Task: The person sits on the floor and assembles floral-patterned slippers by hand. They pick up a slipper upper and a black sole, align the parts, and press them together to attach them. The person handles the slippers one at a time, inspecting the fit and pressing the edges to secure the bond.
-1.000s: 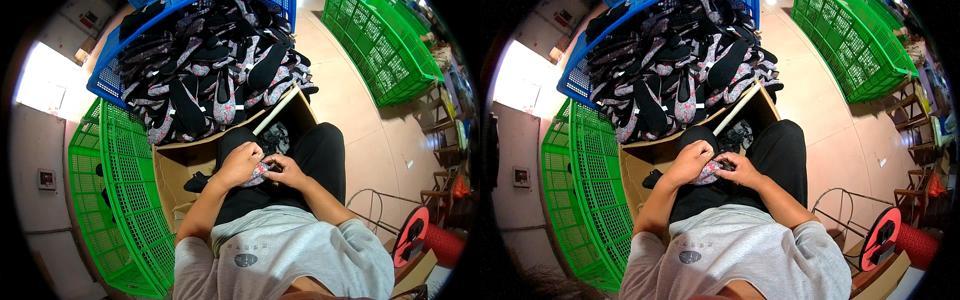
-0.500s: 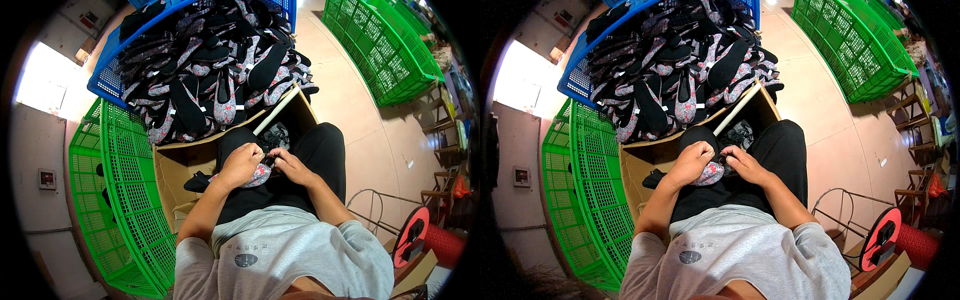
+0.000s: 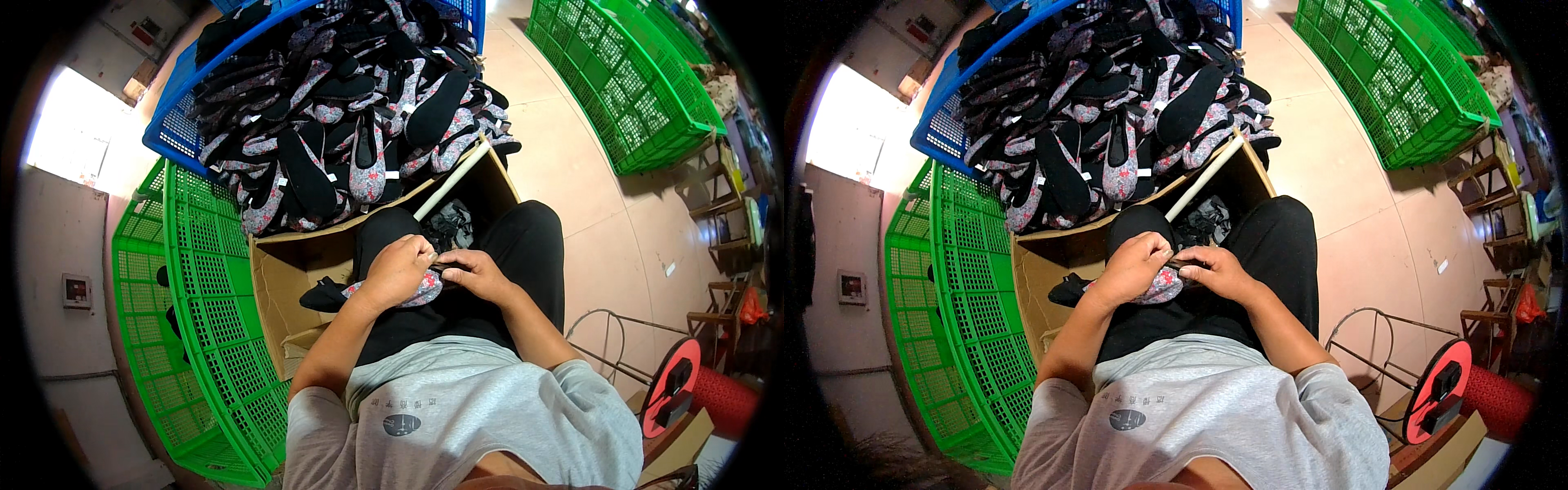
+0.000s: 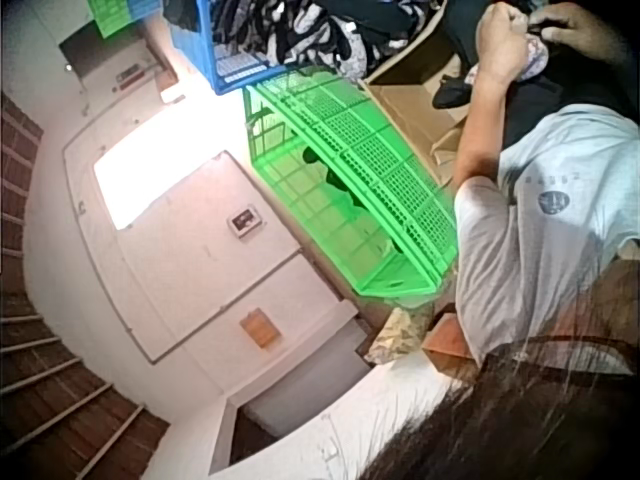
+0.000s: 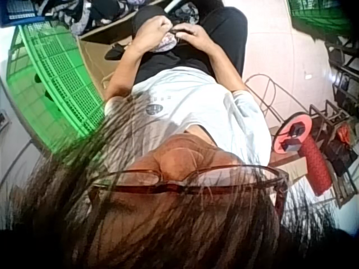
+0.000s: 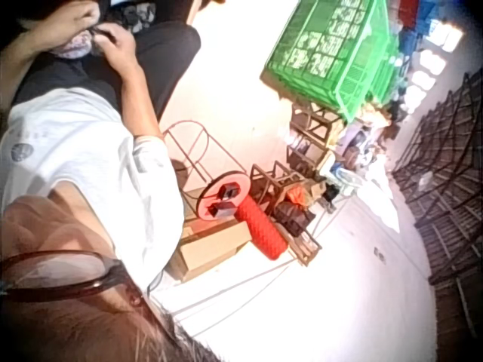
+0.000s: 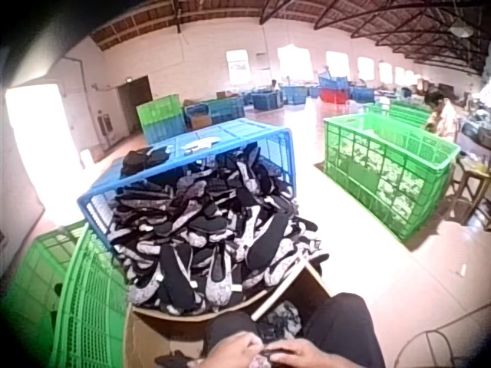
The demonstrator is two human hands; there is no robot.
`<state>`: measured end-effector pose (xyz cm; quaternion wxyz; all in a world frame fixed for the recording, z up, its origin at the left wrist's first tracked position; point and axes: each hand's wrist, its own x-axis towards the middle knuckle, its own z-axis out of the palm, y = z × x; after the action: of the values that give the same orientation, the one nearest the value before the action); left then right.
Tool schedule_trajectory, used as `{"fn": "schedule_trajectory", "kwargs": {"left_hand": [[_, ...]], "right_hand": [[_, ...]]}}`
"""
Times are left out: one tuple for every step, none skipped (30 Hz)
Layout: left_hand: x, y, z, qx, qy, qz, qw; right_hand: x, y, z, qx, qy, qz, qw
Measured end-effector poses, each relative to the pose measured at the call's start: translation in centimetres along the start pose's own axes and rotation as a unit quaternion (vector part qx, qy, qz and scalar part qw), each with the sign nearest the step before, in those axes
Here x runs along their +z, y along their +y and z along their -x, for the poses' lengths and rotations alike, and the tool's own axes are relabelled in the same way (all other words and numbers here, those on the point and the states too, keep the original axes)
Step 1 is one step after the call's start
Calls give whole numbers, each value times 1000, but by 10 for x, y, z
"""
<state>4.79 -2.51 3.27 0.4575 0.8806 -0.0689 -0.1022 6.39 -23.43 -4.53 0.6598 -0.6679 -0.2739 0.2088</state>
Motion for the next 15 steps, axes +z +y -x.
{"fn": "schedule_trajectory", "kwargs": {"left_hand": [[0, 0, 0, -1, -1, 1, 1000], [1, 0, 0, -2, -2, 1, 1000], [1, 0, 0, -1, -2, 0, 1000], [1, -1, 0, 1, -1, -2, 1000], [2, -1, 0, 2, -1, -3, 1000], [2, -1, 0, 2, -1, -3, 1000], [2, -2, 0, 3, -1, -2, 1000], [2, -2, 0, 3, -1, -2, 1000], [1, -2, 0, 6, 0, -5, 1000], [1, -1, 0, 8, 0, -8, 1000], [1, -1, 0, 10, 0, -11, 1000], [2, -2, -1, 13, 8, -9, 1000], [3, -5, -1, 16, 16, -7, 1000], [4, -6, -1, 19, 23, -5, 1000], [5, -4, -2, -2, 36, 4, 999]], "right_hand": [[0, 1, 0, 2, 1, 2, 1000], [0, 2, 1, 5, 1, 4, 1000], [0, 2, 0, 6, 4, 1, 1000], [1, 1, 0, 7, 6, -2, 1000], [1, 1, 0, 8, 9, -5, 1000], [1, -1, 0, 13, 8, -4, 1000], [1, -4, -1, 17, 8, -4, 1000], [1, -5, -1, 21, 7, -3, 1000], [1, -6, -1, 19, 9, -7, 1000], [1, -6, -1, 17, 11, -10, 1000], [1, -6, -1, 16, 13, -14, 1000], [1, -6, -1, 21, 10, -17, 1000], [0, -6, -1, 27, 8, -19, 999], [0, -6, -1, 33, 5, -22, 999], [0, -5, 0, 40, 16, -36, 998]]}}
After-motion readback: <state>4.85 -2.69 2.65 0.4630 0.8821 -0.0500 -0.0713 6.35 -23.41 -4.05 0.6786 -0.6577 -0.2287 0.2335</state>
